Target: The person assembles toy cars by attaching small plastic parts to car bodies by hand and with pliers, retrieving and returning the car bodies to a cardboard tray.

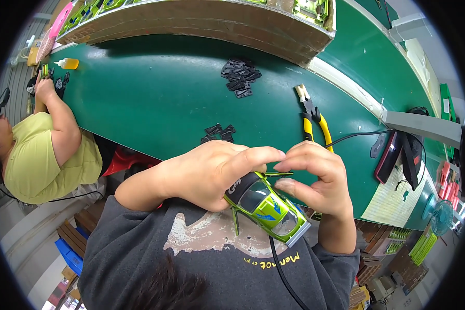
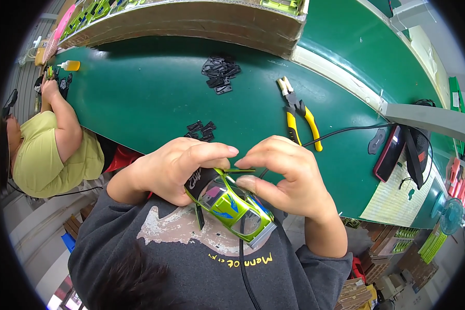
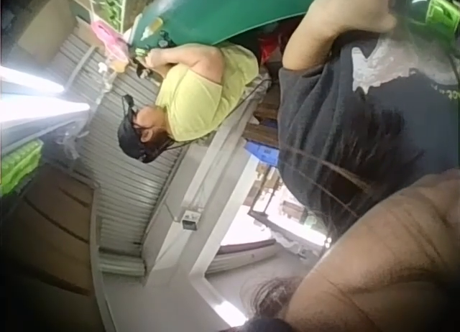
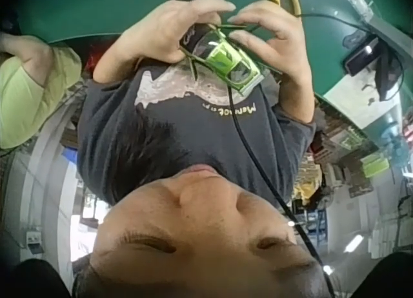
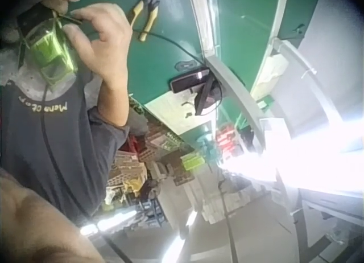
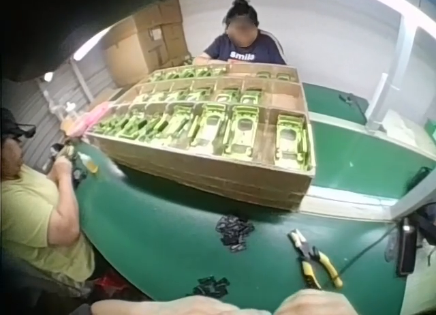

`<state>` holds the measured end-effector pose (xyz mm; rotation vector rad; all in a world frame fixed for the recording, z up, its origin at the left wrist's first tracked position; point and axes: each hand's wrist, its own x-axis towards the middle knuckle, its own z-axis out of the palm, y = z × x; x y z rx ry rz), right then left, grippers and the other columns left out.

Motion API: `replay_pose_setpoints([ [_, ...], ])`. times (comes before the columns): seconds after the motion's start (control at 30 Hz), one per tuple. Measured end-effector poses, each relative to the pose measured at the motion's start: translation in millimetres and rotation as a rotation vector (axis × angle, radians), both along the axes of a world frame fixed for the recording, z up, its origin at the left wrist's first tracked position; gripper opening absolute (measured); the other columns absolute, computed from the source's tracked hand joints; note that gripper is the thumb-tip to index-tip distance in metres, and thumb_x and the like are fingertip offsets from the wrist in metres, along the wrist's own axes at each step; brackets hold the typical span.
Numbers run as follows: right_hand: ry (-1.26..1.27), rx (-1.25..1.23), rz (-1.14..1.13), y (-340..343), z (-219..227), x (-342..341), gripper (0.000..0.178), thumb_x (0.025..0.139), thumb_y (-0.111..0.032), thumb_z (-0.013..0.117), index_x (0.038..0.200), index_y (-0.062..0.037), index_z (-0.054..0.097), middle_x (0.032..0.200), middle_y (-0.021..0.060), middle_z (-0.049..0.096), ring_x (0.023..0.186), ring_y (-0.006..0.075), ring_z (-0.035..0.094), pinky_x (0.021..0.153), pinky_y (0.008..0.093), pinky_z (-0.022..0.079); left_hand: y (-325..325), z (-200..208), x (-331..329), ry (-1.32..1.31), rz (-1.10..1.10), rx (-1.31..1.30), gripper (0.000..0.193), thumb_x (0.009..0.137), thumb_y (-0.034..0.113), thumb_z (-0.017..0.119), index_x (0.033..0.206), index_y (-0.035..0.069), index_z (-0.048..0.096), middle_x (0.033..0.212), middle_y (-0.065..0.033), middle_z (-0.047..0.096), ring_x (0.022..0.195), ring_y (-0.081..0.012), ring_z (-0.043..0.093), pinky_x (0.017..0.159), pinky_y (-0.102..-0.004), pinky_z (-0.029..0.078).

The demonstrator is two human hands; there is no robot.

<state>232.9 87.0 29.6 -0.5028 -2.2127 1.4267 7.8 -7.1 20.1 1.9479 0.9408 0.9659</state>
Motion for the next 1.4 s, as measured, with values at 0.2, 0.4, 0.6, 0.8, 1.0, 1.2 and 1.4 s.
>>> replay_pose_setpoints([
  [0.2,-0.012,0.141,-0.006,-2.8,1.9,-4.7,0.024,0.065,-0.003,0.081,0.087,-0.0045,0.07,0.082,0.0063,0.067,0.074,0.0229,0.066,0.063,0.0332,0.052,1.1,0.2,1.9,0.033,-0.016,-0.005,0.091,0.061,0.006,0.084,0.139,0.0,0.039,0.09,-0.0116,0.067,0.077,-0.0302,0.068,0.065,-0.0368,0.053],
  [0.4,0.034,0.318,-0.003,-6.9,-0.4,-6.5,0.024,0.062,-0.001,0.079,0.083,-0.0032,0.067,0.078,0.006,0.065,0.068,0.0224,0.065,0.058,0.0328,0.051,4.2,4.6,3.9,0.033,-0.05,0.012,0.095,0.057,0.005,0.084,0.141,0.0,0.039,0.088,-0.0116,0.066,0.076,-0.0306,0.067,0.062,-0.0373,0.052],
  [0.6,0.127,0.378,-0.003,-9.4,-5.2,-7.3,0.023,0.062,0.001,0.077,0.081,-0.0022,0.065,0.074,0.0066,0.063,0.062,0.0222,0.063,0.055,0.0322,0.049,4.9,7.8,0.3,0.071,-0.134,-0.014,0.098,0.053,0.003,0.082,0.142,-0.001,0.041,0.089,-0.0117,0.066,0.074,-0.0315,0.065,0.062,-0.0385,0.051],
  [0.8,0.122,0.343,-0.027,-5.8,-6.9,-8.9,0.023,0.061,0.0,0.077,0.082,-0.0027,0.066,0.074,0.0072,0.063,0.064,0.0231,0.064,0.055,0.0327,0.049,6.1,6.1,2.7,0.052,-0.077,0.035,0.1,0.054,0.002,0.08,0.144,0.0,0.038,0.087,-0.0117,0.065,0.072,-0.0305,0.064,0.06,-0.0386,0.05],
  [1.0,0.073,0.294,0.031,-4.3,-2.0,-6.7,0.024,0.061,-0.001,0.078,0.082,-0.0033,0.066,0.076,0.0075,0.063,0.066,0.0242,0.064,0.056,0.0333,0.051,5.0,8.7,3.8,0.04,-0.105,0.016,0.099,0.055,-0.001,0.078,0.145,0.0,0.036,0.083,-0.0114,0.062,0.069,-0.03,0.062,0.059,-0.0397,0.048],
  [1.2,0.098,0.365,0.068,-3.6,-5.7,-6.2,0.024,0.061,-0.003,0.079,0.077,-0.0028,0.061,0.074,0.0077,0.063,0.063,0.0242,0.063,0.053,0.034,0.049,4.3,9.6,3.4,0.082,-0.17,-0.028,0.105,0.051,-0.003,0.076,0.148,0.001,0.034,0.082,-0.0113,0.062,0.073,-0.0309,0.062,0.063,-0.0392,0.048],
  [1.4,0.144,0.331,0.075,-4.6,-8.4,-5.2,0.023,0.062,-0.004,0.079,0.076,-0.003,0.06,0.072,0.007,0.063,0.06,0.0236,0.062,0.051,0.0337,0.048,3.9,8.5,5.0,0.085,-0.2,-0.038,0.107,0.049,-0.004,0.075,0.148,0.001,0.035,0.083,-0.0112,0.062,0.074,-0.0312,0.062,0.065,-0.0386,0.049],
])
